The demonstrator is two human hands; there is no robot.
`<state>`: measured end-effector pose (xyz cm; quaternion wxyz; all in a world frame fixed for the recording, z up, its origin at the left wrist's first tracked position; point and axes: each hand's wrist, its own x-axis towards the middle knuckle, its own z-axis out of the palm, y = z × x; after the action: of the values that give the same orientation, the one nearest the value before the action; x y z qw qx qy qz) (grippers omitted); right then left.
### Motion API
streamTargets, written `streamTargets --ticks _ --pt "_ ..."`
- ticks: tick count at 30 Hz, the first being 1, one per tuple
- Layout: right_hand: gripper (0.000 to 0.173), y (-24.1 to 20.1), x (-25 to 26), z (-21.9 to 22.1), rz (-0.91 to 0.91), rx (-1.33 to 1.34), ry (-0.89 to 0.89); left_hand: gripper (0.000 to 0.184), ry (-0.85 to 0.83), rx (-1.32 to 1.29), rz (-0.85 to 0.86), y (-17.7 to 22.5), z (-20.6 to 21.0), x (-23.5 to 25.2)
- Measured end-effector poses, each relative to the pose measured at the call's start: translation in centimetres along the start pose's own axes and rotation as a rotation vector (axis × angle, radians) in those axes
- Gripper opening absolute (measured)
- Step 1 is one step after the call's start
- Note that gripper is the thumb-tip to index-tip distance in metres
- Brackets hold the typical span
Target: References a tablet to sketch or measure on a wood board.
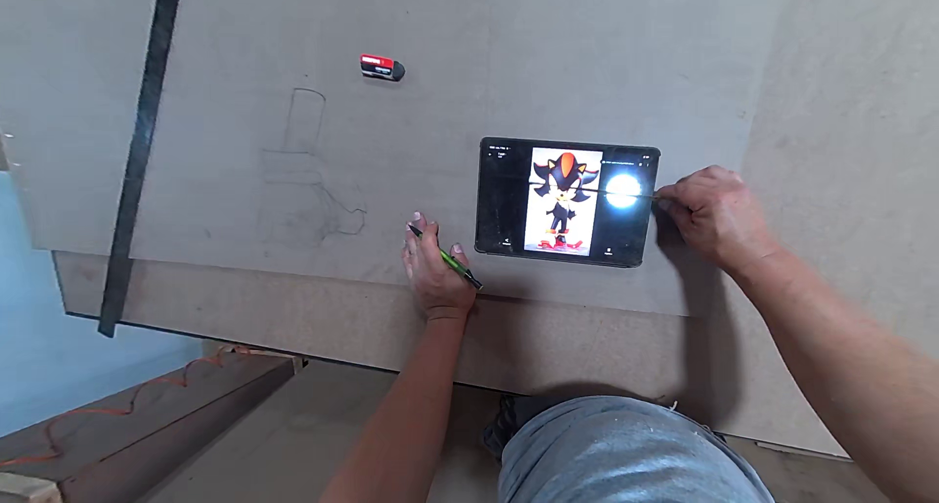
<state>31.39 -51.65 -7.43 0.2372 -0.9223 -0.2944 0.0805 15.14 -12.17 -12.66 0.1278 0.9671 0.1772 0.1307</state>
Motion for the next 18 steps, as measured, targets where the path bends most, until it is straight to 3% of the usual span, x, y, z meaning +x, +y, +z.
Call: streamTargets --ticks 9,18 --pt "0.026 -2.6 -5.2 1.9 -0.021 0.025 0.01 0.05 0.017 -0.018 0.02 0.1 -0.1 0.0" --pt "0.027 -2.7 -5.6 2.1 -0.023 0.009 0.017 0.05 0.015 -0.008 0.01 -0.1 0.2 -0.1"
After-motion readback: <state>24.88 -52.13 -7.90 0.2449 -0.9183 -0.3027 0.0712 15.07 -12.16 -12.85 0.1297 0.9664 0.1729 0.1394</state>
